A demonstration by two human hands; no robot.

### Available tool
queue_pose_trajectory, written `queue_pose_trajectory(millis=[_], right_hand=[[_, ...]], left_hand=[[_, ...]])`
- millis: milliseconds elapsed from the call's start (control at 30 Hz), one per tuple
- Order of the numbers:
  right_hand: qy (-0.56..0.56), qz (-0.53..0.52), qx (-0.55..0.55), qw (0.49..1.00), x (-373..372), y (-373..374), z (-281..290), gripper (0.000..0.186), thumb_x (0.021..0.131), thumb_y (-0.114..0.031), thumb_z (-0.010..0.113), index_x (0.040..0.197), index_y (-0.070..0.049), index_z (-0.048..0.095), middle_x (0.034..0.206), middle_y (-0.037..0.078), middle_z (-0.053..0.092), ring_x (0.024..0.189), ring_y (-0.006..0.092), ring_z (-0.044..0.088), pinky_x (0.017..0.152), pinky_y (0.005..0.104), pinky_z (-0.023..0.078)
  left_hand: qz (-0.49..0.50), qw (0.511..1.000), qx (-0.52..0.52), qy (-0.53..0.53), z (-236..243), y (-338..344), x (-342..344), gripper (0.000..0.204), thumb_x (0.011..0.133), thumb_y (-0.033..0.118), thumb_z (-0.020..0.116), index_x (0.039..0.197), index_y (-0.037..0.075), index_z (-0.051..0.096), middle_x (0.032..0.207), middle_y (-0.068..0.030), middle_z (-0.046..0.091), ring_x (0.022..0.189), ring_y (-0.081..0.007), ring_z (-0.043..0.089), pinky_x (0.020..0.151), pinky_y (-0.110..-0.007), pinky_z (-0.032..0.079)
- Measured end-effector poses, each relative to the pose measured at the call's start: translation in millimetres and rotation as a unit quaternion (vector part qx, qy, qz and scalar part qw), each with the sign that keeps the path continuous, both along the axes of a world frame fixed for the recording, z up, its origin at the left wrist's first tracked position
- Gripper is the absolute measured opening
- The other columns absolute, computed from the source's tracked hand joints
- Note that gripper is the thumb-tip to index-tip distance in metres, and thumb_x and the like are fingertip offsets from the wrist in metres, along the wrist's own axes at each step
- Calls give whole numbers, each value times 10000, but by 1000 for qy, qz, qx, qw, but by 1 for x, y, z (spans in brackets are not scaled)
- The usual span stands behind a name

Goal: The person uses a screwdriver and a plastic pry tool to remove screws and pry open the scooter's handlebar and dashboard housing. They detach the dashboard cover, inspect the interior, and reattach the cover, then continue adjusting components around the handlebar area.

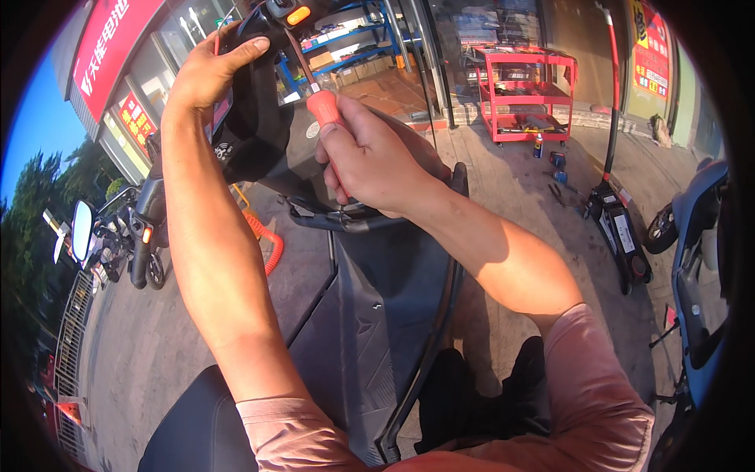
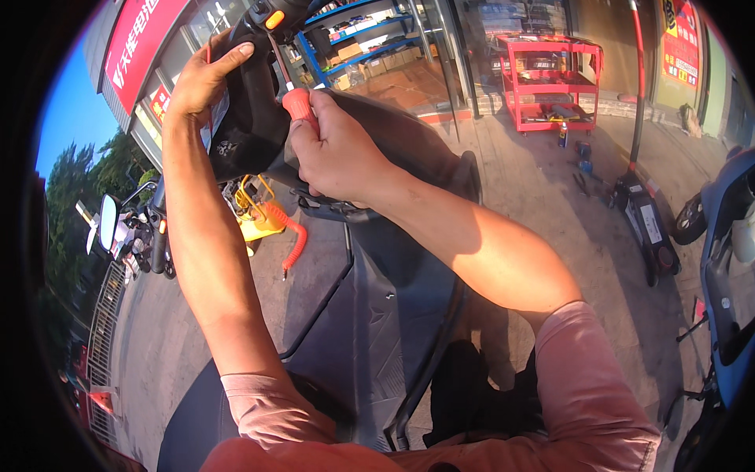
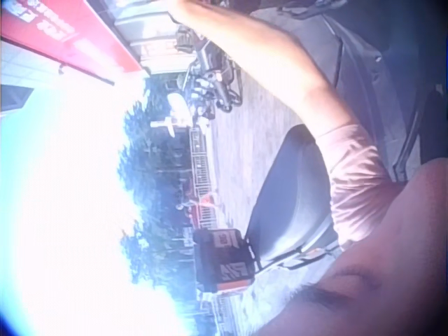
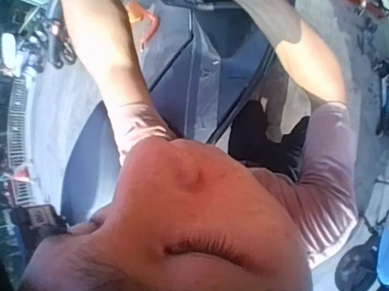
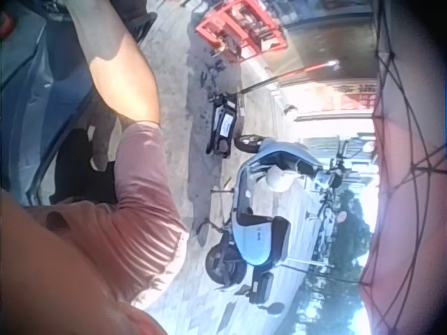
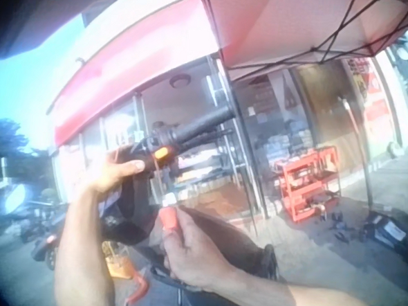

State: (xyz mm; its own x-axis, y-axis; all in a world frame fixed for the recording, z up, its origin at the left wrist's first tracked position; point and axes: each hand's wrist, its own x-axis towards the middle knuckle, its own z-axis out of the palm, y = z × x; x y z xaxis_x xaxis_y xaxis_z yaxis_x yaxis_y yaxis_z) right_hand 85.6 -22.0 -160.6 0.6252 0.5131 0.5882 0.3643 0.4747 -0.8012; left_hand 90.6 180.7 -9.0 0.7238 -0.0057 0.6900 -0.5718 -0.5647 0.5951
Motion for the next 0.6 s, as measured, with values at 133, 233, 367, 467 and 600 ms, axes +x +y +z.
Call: queue_pose_trajectory(millis=[133, 233, 367, 467, 600], right_hand=[[-80, -105, -102, 986, 14, -16, 7, 400, 1032, -191, 422, 1398, -35, 381, 833, 54, 530, 558, 104, 537, 459, 262, 462], [-169, -171, -150, 959, 26, -36, 17, 405, 1008, -197, 439, 1374, -23, 430, 774, 46, 547, 559, 113, 544, 492, 290, 471], [-159, -148, -206, 954, 30, -51, 27, 388, 1019, -216, 438, 1355, -22, 456, 742, 10, 501, 546, 82, 515, 465, 270, 463], [-140, -136, -207, 959, 25, -52, 29, 342, 1021, -225, 438, 1296, -27, 482, 742, 10, 507, 540, 82, 517, 467, 272, 467], [-126, -141, -224, 956, 23, -52, 31, 294, 1013, -233, 436, 1224, -40, 507, 722, 10, 513, 543, 91, 529, 470, 279, 471]], left_hand=[[-2, 1000, 23, 5, 1, 3, 0, 789, 818, 253, 841, 1437, -51, 457, 1249, -128, 652, 1136, -198, 622, 1017, -328, 461], [22, 998, 50, -4, 3, 9, 4, 805, 824, 277, 836, 1443, -58, 446, 1278, -142, 639, 1176, -211, 603, 1045, -332, 435], [7, 998, 65, 24, 9, 18, 9, 808, 838, 312, 820, 1446, -62, 441, 1304, -154, 627, 1202, -222, 589, 1060, -333, 419], [35, 997, 70, 14, 9, 17, 9, 803, 841, 327, 814, 1441, -61, 449, 1295, -153, 634, 1198, -226, 595, 1060, -334, 419], [43, 997, 55, 22, 7, 9, 3, 776, 839, 335, 815, 1429, -40, 479, 1263, -136, 653, 1181, -215, 609, 1052, -330, 425]])
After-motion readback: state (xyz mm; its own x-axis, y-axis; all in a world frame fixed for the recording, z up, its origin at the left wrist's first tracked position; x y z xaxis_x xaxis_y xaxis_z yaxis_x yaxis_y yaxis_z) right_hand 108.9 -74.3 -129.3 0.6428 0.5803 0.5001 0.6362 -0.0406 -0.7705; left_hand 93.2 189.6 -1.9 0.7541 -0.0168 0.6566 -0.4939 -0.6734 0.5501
